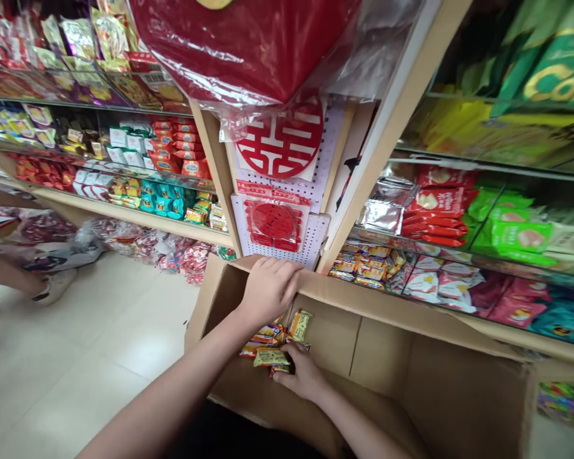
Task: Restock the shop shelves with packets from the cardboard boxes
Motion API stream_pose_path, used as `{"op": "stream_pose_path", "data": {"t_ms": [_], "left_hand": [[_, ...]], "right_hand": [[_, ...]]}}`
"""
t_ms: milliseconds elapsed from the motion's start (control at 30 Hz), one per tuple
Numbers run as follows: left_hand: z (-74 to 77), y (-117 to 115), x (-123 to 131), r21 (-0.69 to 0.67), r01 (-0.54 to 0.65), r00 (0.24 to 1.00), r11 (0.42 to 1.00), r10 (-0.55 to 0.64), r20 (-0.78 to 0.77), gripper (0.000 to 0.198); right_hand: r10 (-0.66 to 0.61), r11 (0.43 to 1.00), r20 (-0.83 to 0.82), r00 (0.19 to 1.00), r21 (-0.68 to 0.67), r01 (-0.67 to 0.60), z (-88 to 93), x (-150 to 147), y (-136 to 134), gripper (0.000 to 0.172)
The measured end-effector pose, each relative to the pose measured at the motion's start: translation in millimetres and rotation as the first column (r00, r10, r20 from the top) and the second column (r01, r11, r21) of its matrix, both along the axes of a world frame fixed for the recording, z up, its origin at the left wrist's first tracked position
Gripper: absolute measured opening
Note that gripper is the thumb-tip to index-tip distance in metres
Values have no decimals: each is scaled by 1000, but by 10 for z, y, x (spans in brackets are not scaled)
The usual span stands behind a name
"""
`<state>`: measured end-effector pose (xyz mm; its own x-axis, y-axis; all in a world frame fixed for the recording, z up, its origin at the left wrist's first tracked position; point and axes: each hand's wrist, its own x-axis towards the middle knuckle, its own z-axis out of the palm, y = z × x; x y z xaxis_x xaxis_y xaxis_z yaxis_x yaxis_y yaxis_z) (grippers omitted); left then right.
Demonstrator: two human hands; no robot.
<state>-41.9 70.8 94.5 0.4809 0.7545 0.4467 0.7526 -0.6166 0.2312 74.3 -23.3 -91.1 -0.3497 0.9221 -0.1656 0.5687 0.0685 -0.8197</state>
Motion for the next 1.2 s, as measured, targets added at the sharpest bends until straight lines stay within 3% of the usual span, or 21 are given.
{"op": "stream_pose_path", "data": {"t_ms": [100, 200, 300, 433, 533, 633, 700, 767, 833, 933, 1033, 1200], "left_hand": [[-134, -221, -84, 54, 129, 960, 990, -138, 242, 26], [-377, -493, -195, -26, 175, 942, 984, -160, 295, 27], [-639, -665, -314, -273, 93, 970, 958, -26, 240, 28], [-894, -694, -449, -459, -34, 967, 888, 145, 209, 30], [-985, -672, -466, -614, -2, 937, 789, 215, 274, 31], [-986, -684, -352, -757, 175, 868, 630, 264, 421, 24], [-939, -712, -216, -763, 260, 772, 592, 347, 533, 23], [-861, -743, -66, -738, 293, 656, 607, 434, 617, 24], [-772, -759, 68, -725, 311, 584, 614, 479, 656, 26], [-665, -738, 200, -711, 269, 589, 650, 473, 656, 28], [-620, -687, 249, -670, 166, 649, 723, 432, 627, 32], [-585, -661, 239, -577, 36, 760, 816, 352, 546, 33]], "right_hand": [[104, 990, -34, 994, 98, -100, 79, -36, 19, 48], [169, 976, 21, 985, 133, -170, 120, -67, 69, 52], [94, 993, 108, 990, 64, -102, 156, -62, 128, 44], [90, 995, 111, 990, 20, -93, 277, 16, 159, 30], [47, 998, 29, 998, 43, -49, 435, 97, 125, 15], [-48, 999, -148, 988, 6, 50, 614, 140, 55, 21], [-205, 979, -298, 932, -78, 190, 719, 134, 12, 25], [-455, 890, -427, 781, -220, 399, 798, 110, -12, 30], [-660, 748, -500, 560, -367, 554, 852, 88, -12, 34], [-762, 615, -557, 331, -462, 639, 904, 97, 7, 37], [-754, 587, -585, 298, -397, 706, 941, 160, 13, 38], [-746, 583, -468, 475, -112, 805, 993, 285, -25, 38]]}}
